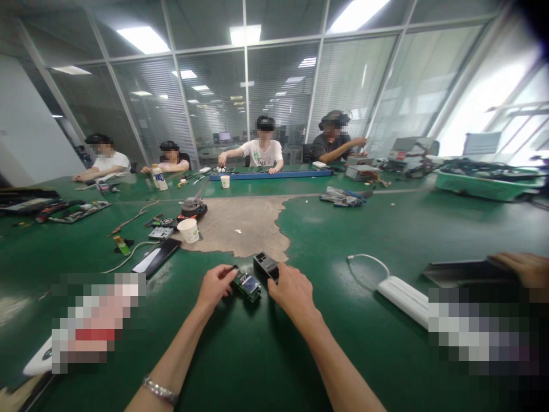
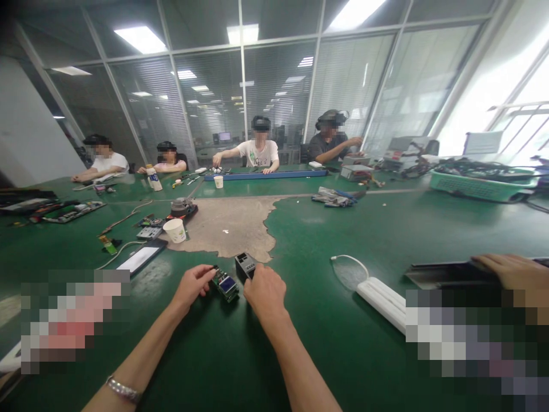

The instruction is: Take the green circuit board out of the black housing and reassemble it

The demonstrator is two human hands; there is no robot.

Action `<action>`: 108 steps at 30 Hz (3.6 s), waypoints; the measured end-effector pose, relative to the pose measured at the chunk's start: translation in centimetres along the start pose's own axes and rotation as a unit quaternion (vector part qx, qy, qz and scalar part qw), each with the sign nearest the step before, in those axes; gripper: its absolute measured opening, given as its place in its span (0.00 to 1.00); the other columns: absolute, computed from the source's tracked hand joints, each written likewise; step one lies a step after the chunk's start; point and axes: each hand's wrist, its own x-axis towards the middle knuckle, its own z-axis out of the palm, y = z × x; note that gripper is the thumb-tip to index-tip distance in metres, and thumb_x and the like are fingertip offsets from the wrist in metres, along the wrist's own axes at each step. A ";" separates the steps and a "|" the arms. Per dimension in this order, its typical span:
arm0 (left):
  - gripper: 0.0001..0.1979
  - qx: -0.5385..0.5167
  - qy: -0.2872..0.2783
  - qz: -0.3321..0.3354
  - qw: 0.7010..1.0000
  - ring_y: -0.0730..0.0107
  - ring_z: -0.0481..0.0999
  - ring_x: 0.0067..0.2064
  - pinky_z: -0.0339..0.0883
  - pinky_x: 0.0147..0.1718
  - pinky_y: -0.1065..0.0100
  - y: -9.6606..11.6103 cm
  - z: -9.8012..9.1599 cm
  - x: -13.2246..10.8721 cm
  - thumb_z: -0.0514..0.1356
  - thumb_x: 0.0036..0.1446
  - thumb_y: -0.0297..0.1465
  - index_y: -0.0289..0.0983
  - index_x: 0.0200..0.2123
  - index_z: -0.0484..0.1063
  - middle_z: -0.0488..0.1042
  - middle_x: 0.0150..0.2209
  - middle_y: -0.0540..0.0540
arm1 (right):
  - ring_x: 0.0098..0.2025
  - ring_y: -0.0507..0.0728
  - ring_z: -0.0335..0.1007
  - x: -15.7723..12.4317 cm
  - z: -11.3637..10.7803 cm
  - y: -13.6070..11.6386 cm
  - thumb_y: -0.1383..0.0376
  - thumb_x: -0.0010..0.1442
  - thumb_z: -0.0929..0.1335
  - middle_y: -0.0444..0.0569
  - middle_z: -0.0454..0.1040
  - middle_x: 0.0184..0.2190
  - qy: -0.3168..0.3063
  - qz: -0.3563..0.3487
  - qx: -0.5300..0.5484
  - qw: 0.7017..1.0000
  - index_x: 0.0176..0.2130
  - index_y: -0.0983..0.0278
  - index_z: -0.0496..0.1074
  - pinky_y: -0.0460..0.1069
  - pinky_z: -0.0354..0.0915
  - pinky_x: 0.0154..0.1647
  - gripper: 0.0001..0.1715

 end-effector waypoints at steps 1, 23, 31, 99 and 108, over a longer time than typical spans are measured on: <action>0.21 -0.003 -0.001 -0.002 1.000 0.77 0.68 0.19 0.60 0.15 0.78 0.2 0.0 0.0 0.64 0.50 0.43 0.32 0.40 0.75 0.71 0.21 0.51 | 0.39 0.62 0.73 0.0 0.1 0.0 0.59 0.56 0.65 0.56 0.75 0.37 0.000 0.000 -0.002 1.000 0.40 0.66 0.72 0.51 0.63 0.37 0.15; 0.11 -0.201 -0.092 -0.138 0.965 0.80 0.72 0.24 0.68 0.24 0.78 -0.3 -2.7 1.6 0.65 0.51 0.27 0.31 0.40 0.76 0.75 0.29 0.45 | 0.41 0.57 0.70 -1.8 -0.7 -3.0 0.57 0.59 0.65 0.50 0.74 0.44 0.148 -0.132 0.224 0.954 0.55 0.60 0.67 0.49 0.64 0.44 0.25; 0.18 -0.166 -0.098 -0.121 0.974 0.79 0.74 0.25 0.70 0.24 0.76 0.4 -4.0 0.8 0.60 0.46 0.19 0.32 0.43 0.73 0.74 0.39 0.42 | 0.35 0.57 0.70 -4.0 1.3 -5.2 0.57 0.60 0.64 0.50 0.70 0.40 0.060 -0.156 0.103 0.981 0.59 0.57 0.64 0.49 0.65 0.35 0.28; 0.13 -0.017 -0.153 -0.105 0.983 0.73 0.76 0.24 0.70 0.23 0.74 0.0 -2.4 0.8 0.61 0.48 0.27 0.32 0.39 0.71 0.74 0.26 0.48 | 0.39 0.62 0.72 -1.0 0.6 -1.7 0.57 0.57 0.65 0.58 0.74 0.37 0.003 -0.036 -0.034 0.999 0.41 0.66 0.70 0.52 0.62 0.37 0.17; 0.13 -0.036 -0.151 -0.116 0.981 0.73 0.76 0.24 0.71 0.24 0.74 -0.3 -2.4 0.9 0.63 0.47 0.28 0.32 0.38 0.72 0.74 0.26 0.48 | 0.40 0.59 0.70 -0.6 -0.4 -1.6 0.60 0.57 0.65 0.54 0.74 0.37 0.054 -0.042 0.034 0.997 0.41 0.65 0.71 0.50 0.60 0.40 0.14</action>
